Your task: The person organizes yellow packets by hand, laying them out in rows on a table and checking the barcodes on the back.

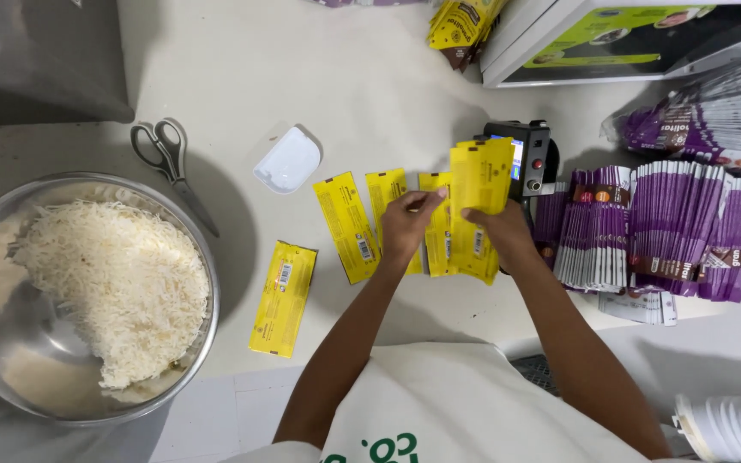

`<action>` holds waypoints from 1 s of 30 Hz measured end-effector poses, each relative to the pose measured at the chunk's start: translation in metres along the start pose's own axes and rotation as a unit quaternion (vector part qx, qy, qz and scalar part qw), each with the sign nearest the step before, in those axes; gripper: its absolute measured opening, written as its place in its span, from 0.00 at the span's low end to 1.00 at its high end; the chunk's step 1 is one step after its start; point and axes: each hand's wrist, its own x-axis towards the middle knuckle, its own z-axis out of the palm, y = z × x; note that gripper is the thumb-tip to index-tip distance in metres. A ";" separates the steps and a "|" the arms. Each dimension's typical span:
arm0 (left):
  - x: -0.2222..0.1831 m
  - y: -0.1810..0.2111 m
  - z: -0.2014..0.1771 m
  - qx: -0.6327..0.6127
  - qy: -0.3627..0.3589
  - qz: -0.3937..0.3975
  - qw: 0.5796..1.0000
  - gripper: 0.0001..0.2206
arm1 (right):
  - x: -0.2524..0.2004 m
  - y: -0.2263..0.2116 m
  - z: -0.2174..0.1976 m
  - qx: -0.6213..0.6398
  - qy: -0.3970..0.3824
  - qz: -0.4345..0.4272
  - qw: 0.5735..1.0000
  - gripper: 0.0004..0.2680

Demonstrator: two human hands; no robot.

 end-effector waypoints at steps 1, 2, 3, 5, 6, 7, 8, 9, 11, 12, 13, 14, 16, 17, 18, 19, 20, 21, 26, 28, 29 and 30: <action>0.005 -0.008 0.001 0.001 0.002 0.000 1.000 0.22 | 0.001 -0.003 0.006 0.000 -0.002 -0.001 1.000 0.21; 0.011 -0.015 0.002 -0.001 -0.004 -0.009 1.000 0.20 | 0.001 -0.006 0.013 0.015 -0.012 0.003 1.000 0.21; 0.018 -0.022 0.000 -0.002 -0.008 -0.018 1.000 0.18 | 0.003 -0.011 0.022 0.030 -0.024 0.005 0.999 0.21; 0.026 -0.017 -0.009 -0.017 0.012 -0.001 1.000 0.15 | -0.002 -0.022 0.032 0.047 -0.032 0.015 0.998 0.22; 0.029 -0.016 -0.013 -0.033 0.028 0.014 0.999 0.11 | -0.004 -0.028 0.036 0.065 -0.035 0.027 0.997 0.23; 0.047 -0.020 -0.021 -0.034 0.030 0.014 0.999 0.11 | -0.003 -0.031 0.037 0.064 -0.036 0.026 0.997 0.23; 0.064 -0.024 -0.029 -0.008 0.092 -0.001 0.996 0.10 | -0.002 -0.035 0.038 0.073 -0.034 0.046 0.996 0.21; 0.082 -0.027 -0.035 0.018 0.153 -0.017 0.988 0.08 | 0.000 -0.040 0.038 0.081 -0.032 0.065 0.994 0.19; 0.120 -0.022 -0.051 0.028 0.186 -0.004 0.982 0.07 | 0.004 -0.047 0.036 0.086 -0.037 0.052 0.994 0.19; 0.140 -0.018 -0.059 0.039 0.217 0.009 0.975 0.06 | 0.007 -0.051 0.036 0.091 -0.042 0.039 0.994 0.18; 0.155 -0.013 -0.066 0.038 0.218 0.009 0.975 0.06 | 0.006 -0.067 0.040 0.090 -0.043 0.038 0.994 0.18; 0.170 -0.008 -0.072 0.073 0.237 0.020 0.969 0.06 | 0.005 -0.083 0.043 0.084 -0.059 0.043 0.994 0.19; 0.201 -0.005 -0.085 0.106 0.255 0.031 0.960 0.05 | 0.008 -0.101 0.048 0.079 -0.074 0.047 0.993 0.19; 0.216 -0.009 -0.091 0.127 0.257 0.029 0.958 0.05 | 0.012 -0.102 0.048 0.097 -0.078 0.030 0.992 0.21; 0.232 -0.012 -0.098 0.147 0.259 0.027 0.954 0.05 | 0.015 -0.103 0.049 0.114 -0.083 0.013 0.990 0.22; 0.229 0.000 -0.100 0.148 0.258 0.026 0.954 0.05 | 0.020 -0.105 0.050 0.115 -0.082 0.014 0.990 0.22; 0.226 0.012 -0.103 0.208 0.258 0.016 0.943 0.11 | 0.026 -0.106 0.051 0.123 -0.078 0.008 0.989 0.21; 0.222 0.024 -0.107 0.269 0.257 0.007 0.928 0.17 | 0.031 -0.107 0.053 0.131 -0.075 0.002 0.989 0.20; 0.157 0.071 -0.064 0.223 0.107 0.031 0.968 0.19 | 0.093 -0.074 0.063 0.136 -0.059 -0.008 0.989 0.19; 0.142 0.065 -0.048 0.179 0.027 0.001 0.983 0.19 | 0.107 -0.065 0.065 0.129 -0.046 -0.011 0.990 0.18; 0.143 0.056 -0.047 0.175 0.029 0.009 0.984 0.15 | 0.107 -0.068 0.066 0.125 -0.046 -0.007 0.991 0.18; 0.144 0.048 -0.045 0.170 0.030 0.017 0.985 0.12 | 0.107 -0.072 0.066 0.121 -0.046 -0.003 0.992 0.19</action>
